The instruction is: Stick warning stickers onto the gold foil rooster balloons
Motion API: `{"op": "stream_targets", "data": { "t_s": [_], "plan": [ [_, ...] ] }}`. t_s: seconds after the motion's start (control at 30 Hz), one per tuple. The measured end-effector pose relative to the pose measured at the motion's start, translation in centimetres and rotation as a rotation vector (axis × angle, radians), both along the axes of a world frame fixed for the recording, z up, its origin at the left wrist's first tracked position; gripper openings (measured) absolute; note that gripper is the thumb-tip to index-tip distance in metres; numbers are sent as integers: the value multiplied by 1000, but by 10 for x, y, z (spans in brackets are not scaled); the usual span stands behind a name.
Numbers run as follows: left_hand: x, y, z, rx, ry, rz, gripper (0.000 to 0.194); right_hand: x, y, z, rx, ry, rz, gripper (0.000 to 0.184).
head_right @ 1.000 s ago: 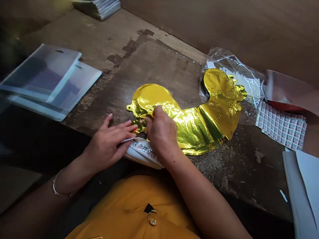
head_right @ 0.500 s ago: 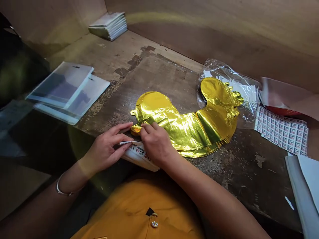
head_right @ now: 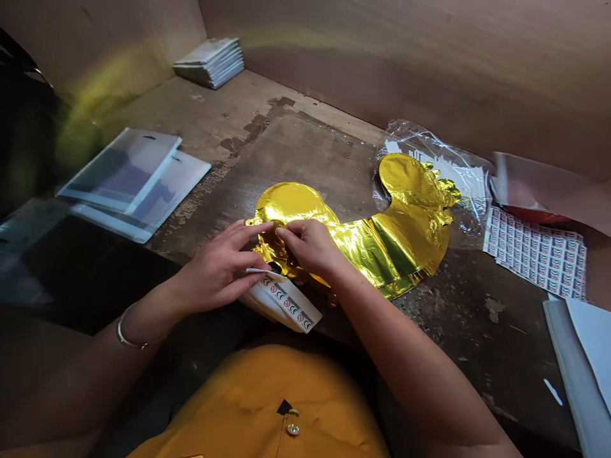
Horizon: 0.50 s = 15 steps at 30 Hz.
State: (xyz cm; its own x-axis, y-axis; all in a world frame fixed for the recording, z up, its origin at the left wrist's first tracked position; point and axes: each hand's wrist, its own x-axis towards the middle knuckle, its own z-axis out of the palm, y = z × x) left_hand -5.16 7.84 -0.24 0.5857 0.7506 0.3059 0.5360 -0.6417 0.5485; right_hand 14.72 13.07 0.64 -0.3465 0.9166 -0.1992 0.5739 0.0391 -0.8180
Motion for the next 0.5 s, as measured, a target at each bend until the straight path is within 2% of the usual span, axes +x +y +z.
{"op": "stream_targets", "data": {
  "t_s": [0.07,0.13,0.2,0.23,0.3,0.37,0.4,0.43,0.5],
  "plan": [
    [2,4,-3,-53,-34,-72,12,3,6,-1,-60,64,-79,35],
    [4,6,-7,-95,-55,-119,13,7,10,1,-89,150,-218,34],
    [5,7,-9,-103,-46,-136,14,10,5,5,-12,169,-340,33],
    [5,8,-10,-99,-37,-140,14,11,-2,8,81,123,-355,33],
    [6,8,-9,-101,-26,-148,13,12,-21,13,328,-63,-281,39],
    [6,8,-8,-111,-23,-136,12,12,-44,17,497,-263,-97,55],
    [6,8,-8,-117,-22,-125,12,13,-53,17,530,-322,-24,51],
    [5,8,-8,-120,-19,-114,12,16,-60,17,531,-354,7,39],
    [5,7,-7,-113,-13,-111,14,28,-61,15,459,-325,-54,16]
  ]
}}
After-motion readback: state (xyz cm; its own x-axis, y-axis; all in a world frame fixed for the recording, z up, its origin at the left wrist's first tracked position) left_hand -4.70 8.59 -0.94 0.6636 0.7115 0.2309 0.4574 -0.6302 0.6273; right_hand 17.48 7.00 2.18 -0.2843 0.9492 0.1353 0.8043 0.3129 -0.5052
